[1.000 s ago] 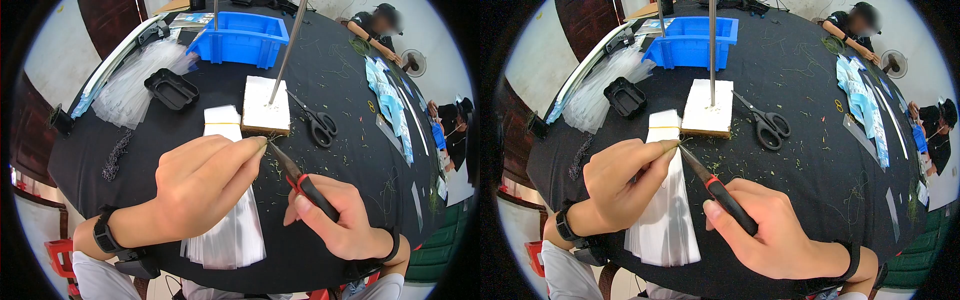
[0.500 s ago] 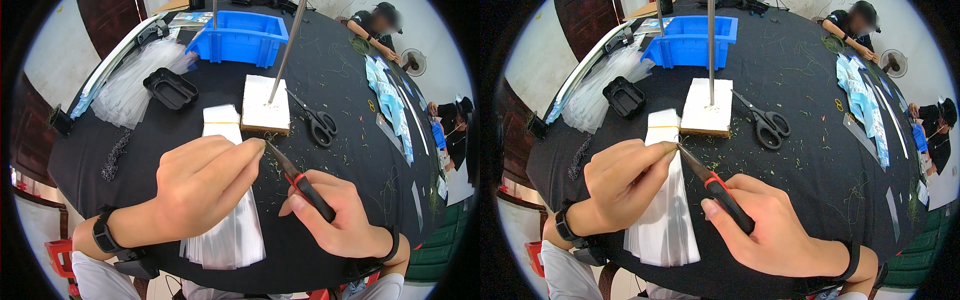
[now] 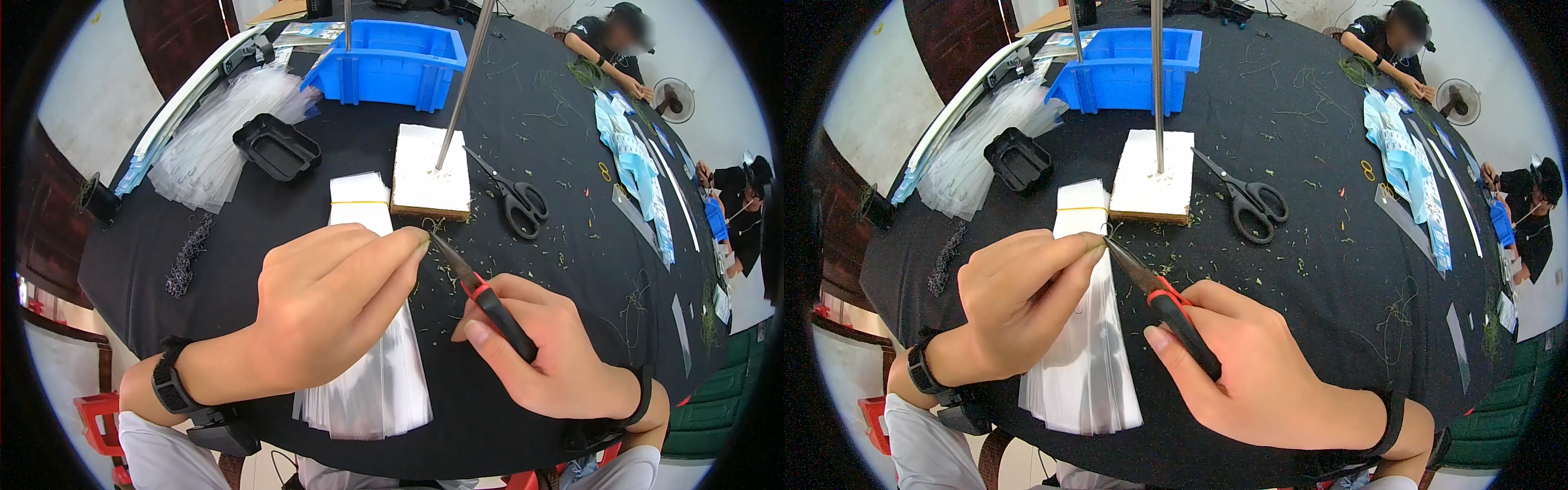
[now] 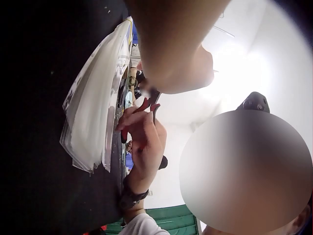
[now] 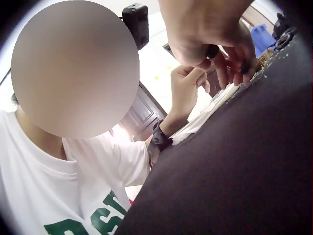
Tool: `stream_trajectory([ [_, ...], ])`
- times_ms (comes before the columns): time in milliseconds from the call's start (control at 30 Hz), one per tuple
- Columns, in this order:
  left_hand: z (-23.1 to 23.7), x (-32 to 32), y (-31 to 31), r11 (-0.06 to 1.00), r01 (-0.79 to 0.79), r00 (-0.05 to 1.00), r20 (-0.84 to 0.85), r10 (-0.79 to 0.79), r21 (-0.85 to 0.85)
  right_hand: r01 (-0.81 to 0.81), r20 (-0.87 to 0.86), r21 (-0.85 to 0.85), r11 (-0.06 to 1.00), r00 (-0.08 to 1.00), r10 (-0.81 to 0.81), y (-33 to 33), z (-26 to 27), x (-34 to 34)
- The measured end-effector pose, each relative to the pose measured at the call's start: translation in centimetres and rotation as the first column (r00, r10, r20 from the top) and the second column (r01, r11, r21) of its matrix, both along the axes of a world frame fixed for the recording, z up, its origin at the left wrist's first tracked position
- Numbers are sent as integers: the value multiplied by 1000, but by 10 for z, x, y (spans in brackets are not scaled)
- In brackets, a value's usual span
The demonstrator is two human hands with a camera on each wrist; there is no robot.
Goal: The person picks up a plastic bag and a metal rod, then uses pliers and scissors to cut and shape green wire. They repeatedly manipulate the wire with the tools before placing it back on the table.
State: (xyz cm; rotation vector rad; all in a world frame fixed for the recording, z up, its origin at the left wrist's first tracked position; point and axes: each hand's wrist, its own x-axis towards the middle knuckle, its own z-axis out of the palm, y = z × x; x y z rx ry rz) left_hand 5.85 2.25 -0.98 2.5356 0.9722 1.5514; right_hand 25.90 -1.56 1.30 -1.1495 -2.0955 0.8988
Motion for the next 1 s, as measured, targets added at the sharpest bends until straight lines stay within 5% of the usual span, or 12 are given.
stream_trajectory([
  [167, -1, 3, 0, 1000, 7, 1000, -7, -7, 2, 27, 183, 81, 996, 982, -41, -2, 0, 3],
  [367, 1, 1, -2, 1000, -19, 999, -31, 18, -16, -33, -102, -104, 994, 995, 22, 3, 0, 6],
  [867, 2, 1, -1, 998, -15, 1000, -26, 13, -56, 39, -121, -221, 975, 990, -67, 1, -3, 3],
  [967, 1, 0, -2, 994, -20, 999, 31, 24, -109, 19, -71, -103, 994, 997, -26, -1, 0, 2],
  [1000, 1, 1, -3, 962, 11, 989, 145, 29, -273, 32, -44, -93, 995, 998, -36, -1, 2, 2],
])
